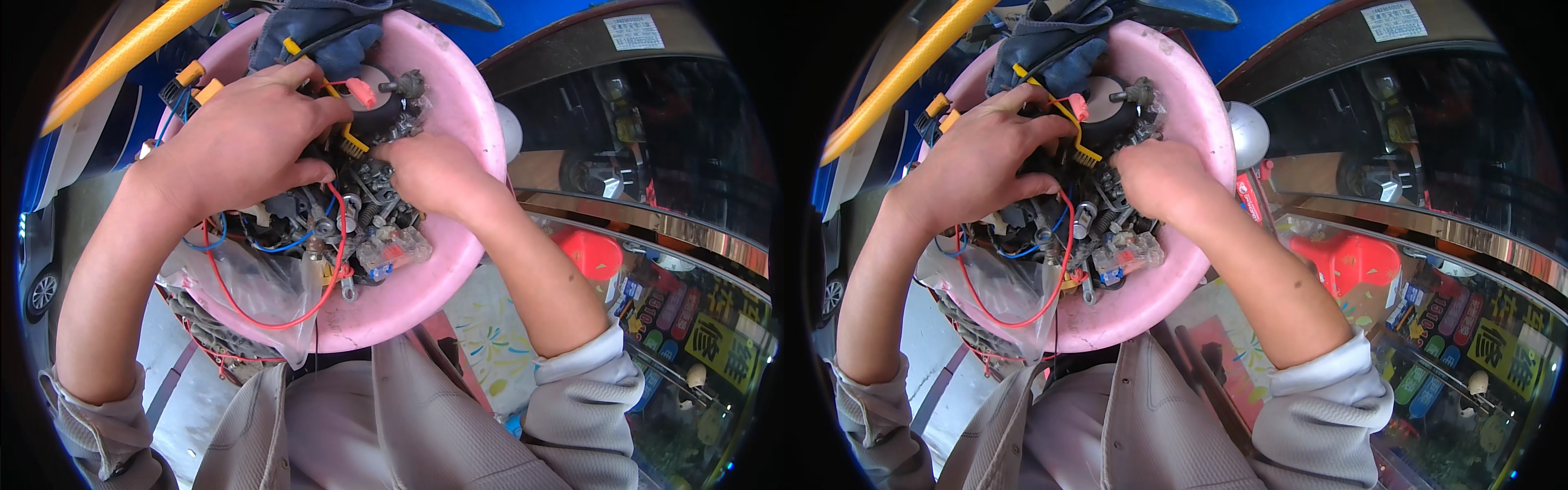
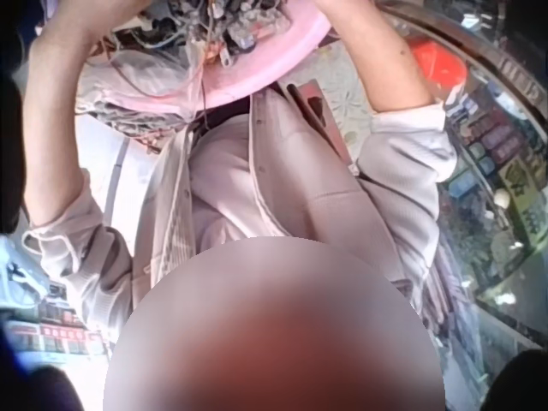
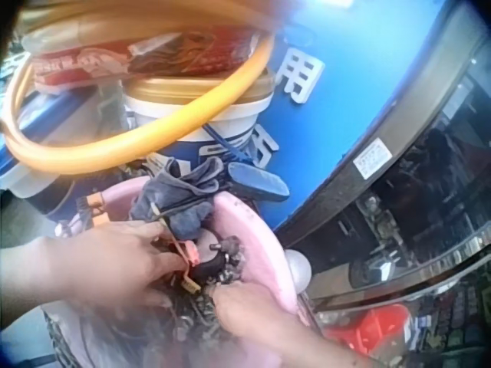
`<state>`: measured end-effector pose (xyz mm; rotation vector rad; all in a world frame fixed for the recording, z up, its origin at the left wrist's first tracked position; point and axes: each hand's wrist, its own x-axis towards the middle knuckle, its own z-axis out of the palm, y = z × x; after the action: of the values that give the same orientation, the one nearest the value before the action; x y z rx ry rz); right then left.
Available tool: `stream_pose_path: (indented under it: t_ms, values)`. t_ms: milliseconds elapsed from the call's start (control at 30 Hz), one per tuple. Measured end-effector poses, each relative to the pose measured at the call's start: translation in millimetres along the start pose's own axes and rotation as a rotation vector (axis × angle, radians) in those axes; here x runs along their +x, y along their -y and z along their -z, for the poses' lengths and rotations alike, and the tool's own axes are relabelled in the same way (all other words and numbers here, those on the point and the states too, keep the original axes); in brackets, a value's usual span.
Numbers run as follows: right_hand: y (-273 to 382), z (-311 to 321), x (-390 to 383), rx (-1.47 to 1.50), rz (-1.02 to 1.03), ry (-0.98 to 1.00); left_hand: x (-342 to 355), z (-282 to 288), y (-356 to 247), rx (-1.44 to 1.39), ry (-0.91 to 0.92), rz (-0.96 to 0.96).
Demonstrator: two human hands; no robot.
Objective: The person uses a cordless drill to remove and reinstall screws on a scooter's under-seat compartment. They then search through a pink basin of small parts to find a specific component, and return to the scooter to continue the repair.
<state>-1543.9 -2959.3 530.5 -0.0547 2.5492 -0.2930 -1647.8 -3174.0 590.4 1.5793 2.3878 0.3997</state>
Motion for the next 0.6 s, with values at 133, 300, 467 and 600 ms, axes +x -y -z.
stream_pose_path:
  t_ms: [133,300,467,600]
  values:
    - [6,-10,-24,-0.107,0.039,0.015,1,1,-1,-0.001,0.004,-0.007]
    - [6,1,-38,-0.024,-0.016,-0.092,-1,-1,5,0.014,0.025,-0.027]
    - [9,-4,-25,0.109,-0.074,-0.252,0,-4,8,0.007,-0.016,-0.055]
    - [24,-17,-24,0.033,-0.018,-0.231,-3,-2,7,0.003,-0.005,-0.041]
